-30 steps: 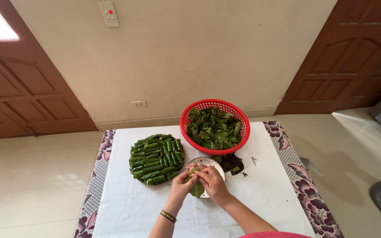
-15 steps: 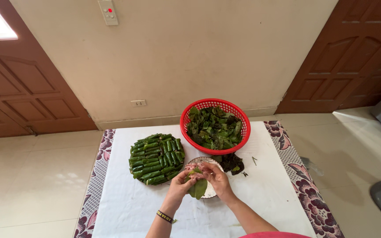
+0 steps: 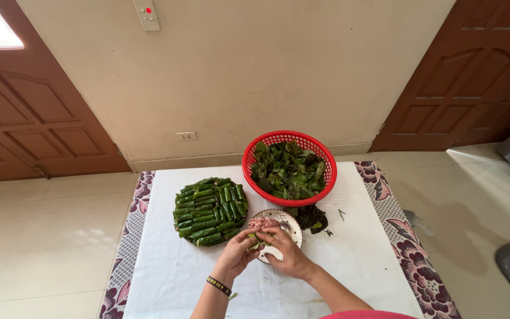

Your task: The person wraps minced meat filling in green leaves and places the completed rolls onto a plate.

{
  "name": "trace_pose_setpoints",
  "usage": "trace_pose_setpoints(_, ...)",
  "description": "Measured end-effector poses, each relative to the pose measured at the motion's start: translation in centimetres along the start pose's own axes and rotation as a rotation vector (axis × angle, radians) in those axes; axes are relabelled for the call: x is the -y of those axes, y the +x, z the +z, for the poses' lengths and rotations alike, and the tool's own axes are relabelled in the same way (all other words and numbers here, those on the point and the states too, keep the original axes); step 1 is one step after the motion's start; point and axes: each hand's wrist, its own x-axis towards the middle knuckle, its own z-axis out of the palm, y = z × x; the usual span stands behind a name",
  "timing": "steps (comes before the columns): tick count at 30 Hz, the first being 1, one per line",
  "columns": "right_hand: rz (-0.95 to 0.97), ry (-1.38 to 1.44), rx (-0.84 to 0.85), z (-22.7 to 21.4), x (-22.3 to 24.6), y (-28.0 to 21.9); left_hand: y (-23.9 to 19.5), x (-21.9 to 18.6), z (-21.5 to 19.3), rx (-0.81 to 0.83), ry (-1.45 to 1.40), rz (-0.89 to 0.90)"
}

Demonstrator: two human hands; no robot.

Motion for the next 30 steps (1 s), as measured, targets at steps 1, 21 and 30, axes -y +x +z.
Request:
trace_pose_setpoints(1, -0.018, -0.023, -0.074, 0.4, -0.6, 0.0, -0.3, 0.1, 0.3, 0.032, -0.044, -0.003)
trace_pose_setpoints(21, 0.505, 0.761, -0.379, 4.1, -6.1, 0.7, -0.3, 0.8, 3.1, -0.207, 0.401, 0.494)
trace_pose_setpoints(30, 0.552, 0.657, -0.347, 4.1, -7.8, 1.2, -0.2, -0.9, 1.8, -0.162, 0.47, 0.324)
